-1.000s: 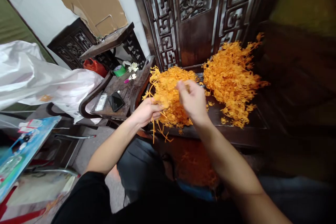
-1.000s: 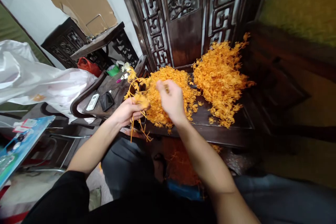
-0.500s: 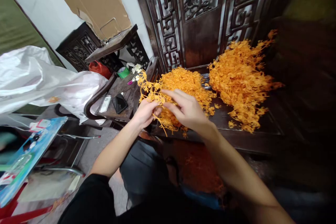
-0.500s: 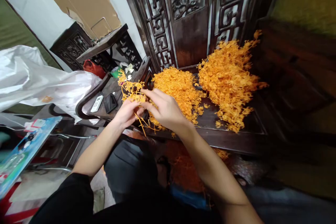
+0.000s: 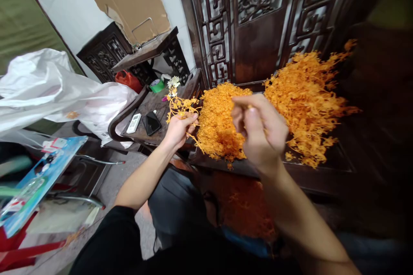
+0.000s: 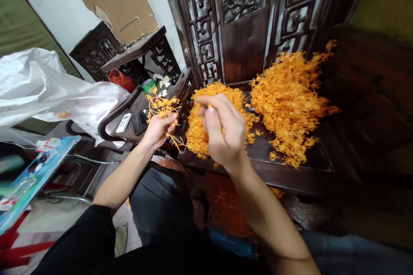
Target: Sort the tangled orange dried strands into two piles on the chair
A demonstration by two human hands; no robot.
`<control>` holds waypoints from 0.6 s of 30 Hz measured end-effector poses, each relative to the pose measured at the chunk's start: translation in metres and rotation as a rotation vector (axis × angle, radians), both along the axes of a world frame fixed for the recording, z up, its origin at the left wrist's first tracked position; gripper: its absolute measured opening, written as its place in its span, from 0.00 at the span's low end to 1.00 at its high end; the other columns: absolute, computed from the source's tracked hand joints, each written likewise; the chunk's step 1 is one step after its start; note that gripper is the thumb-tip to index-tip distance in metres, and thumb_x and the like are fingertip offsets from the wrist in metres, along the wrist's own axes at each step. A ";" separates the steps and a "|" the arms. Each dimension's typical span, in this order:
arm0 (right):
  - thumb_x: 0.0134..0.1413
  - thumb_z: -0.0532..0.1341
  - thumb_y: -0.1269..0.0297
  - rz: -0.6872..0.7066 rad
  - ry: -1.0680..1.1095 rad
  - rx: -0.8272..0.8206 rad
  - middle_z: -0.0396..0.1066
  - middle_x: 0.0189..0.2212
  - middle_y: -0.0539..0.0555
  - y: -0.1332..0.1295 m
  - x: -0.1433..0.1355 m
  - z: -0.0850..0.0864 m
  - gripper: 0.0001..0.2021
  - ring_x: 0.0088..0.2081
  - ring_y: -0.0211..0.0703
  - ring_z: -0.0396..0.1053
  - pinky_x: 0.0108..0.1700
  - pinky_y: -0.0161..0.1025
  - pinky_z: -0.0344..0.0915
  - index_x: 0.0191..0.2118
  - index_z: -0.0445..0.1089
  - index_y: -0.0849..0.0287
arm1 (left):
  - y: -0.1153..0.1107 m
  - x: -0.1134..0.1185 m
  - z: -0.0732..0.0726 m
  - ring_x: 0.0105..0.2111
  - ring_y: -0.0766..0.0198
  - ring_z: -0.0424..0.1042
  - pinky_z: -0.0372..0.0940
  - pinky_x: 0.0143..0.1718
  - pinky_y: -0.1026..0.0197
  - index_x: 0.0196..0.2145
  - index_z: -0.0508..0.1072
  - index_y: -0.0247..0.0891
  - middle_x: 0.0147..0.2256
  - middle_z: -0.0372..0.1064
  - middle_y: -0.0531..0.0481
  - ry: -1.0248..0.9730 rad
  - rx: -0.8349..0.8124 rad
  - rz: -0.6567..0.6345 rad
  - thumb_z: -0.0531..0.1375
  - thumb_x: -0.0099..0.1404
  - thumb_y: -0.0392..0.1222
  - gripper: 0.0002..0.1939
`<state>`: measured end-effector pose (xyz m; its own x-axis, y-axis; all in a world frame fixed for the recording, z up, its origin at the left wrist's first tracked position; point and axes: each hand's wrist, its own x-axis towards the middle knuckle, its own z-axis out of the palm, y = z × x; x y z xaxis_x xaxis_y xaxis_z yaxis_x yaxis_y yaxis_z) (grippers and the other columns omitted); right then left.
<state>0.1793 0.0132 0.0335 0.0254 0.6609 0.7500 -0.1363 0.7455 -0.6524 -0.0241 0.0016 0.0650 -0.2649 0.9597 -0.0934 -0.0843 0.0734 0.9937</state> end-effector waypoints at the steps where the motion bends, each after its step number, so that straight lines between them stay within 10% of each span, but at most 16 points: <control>1: 0.74 0.50 0.60 -0.016 -0.009 -0.024 0.72 0.43 0.57 0.003 -0.001 0.003 0.18 0.33 0.41 0.69 0.37 0.44 0.70 0.62 0.68 0.52 | -0.002 0.003 0.002 0.15 0.78 0.57 0.43 0.15 0.68 0.28 0.69 0.33 0.24 0.68 0.55 -0.005 0.009 -0.007 0.74 0.50 0.46 0.19; 10: 0.68 0.61 0.58 -0.188 -0.382 0.112 0.72 0.37 0.56 0.009 -0.031 -0.011 0.15 0.35 0.43 0.69 0.36 0.42 0.67 0.53 0.72 0.61 | -0.013 0.026 -0.008 0.14 0.76 0.55 0.43 0.14 0.67 0.28 0.69 0.36 0.20 0.62 0.59 0.093 0.015 -0.096 0.70 0.55 0.42 0.13; 18: 0.67 0.59 0.67 -0.359 0.055 0.219 0.66 0.30 0.51 -0.007 -0.020 -0.019 0.03 0.32 0.40 0.66 0.33 0.40 0.64 0.39 0.65 0.55 | -0.008 0.035 0.003 0.17 0.76 0.57 0.48 0.19 0.69 0.26 0.72 0.33 0.20 0.67 0.55 0.141 0.018 -0.057 0.77 0.45 0.51 0.24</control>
